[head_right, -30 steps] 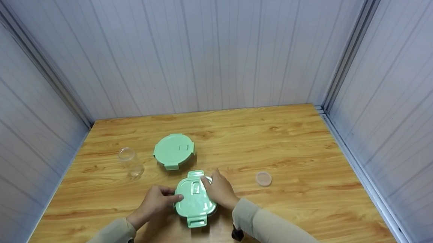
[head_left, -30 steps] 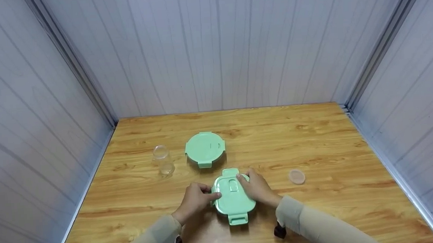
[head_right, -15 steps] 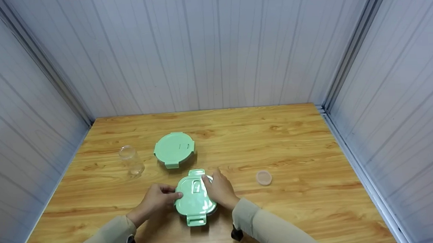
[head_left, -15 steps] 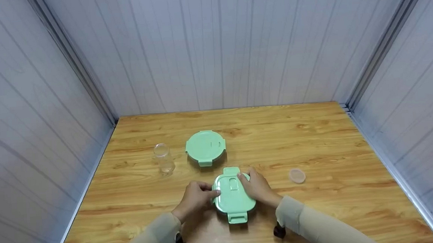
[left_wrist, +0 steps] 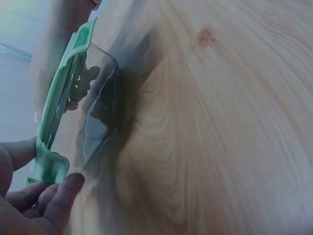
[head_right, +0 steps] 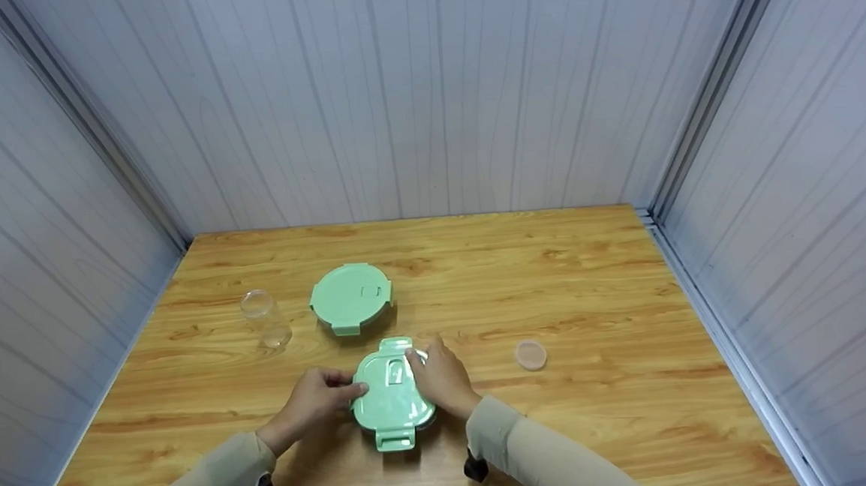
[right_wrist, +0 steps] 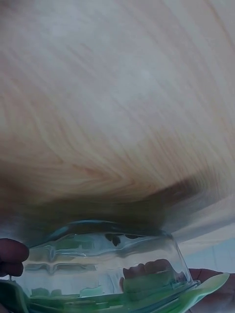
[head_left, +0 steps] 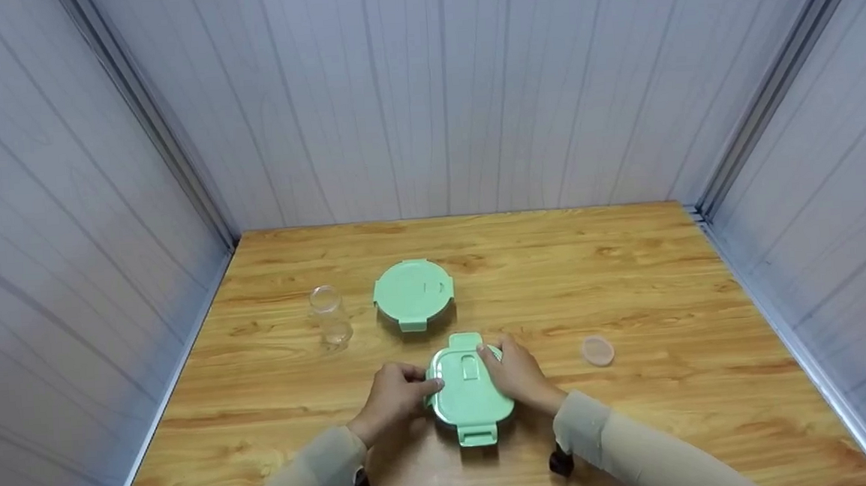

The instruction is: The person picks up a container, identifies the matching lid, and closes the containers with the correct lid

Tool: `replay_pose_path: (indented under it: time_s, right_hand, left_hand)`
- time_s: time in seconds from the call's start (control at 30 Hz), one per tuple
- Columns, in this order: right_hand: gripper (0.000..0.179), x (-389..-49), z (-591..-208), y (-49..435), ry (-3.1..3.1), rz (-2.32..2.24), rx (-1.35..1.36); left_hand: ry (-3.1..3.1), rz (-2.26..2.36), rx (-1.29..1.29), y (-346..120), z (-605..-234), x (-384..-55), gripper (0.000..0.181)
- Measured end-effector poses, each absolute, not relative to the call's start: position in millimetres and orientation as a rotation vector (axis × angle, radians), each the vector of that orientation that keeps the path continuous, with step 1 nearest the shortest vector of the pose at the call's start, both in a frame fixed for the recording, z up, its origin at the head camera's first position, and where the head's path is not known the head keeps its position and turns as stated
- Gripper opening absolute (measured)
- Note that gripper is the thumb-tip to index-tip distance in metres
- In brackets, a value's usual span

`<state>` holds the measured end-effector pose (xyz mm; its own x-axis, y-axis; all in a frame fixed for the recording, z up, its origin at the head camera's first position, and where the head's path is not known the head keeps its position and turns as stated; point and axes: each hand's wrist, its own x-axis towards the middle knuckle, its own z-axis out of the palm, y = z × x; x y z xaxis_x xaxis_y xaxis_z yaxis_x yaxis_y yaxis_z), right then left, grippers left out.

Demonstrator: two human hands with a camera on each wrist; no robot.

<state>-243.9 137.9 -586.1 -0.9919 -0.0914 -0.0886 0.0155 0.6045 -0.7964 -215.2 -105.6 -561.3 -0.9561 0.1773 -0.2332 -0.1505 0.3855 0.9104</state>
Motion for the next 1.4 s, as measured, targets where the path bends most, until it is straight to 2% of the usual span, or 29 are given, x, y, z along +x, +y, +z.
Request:
replay_pose_path:
  time_s: [0.23,0.4,0.63,1.07,1.4]
  right_hand:
    - [0.034,-243.8,-584.1,139.6,2.688,-1.333,-0.072]
    - [0.035,-244.5,-583.0,140.1,2.679,-1.325,-0.048]
    - [0.036,-245.2,-585.3,138.7,2.663,-1.336,-0.038]
    - [0.030,-245.8,-589.9,137.6,2.701,-1.384,-0.055]
    - [0.033,-243.5,-585.8,136.8,2.674,-1.381,-0.048]
  left_hand:
    - [2.438,1.506,0.121,-108.0,-559.7,-214.7,0.026]
    - [2.412,1.463,0.088,-108.8,-555.1,-215.8,0.030]
    - [2.370,1.511,-0.005,-105.0,-552.4,-213.7,0.022]
    - [2.361,1.606,0.027,-102.6,-558.2,-215.4,0.017]
    - [2.325,1.622,0.003,-103.8,-558.0,-214.0,0.016]
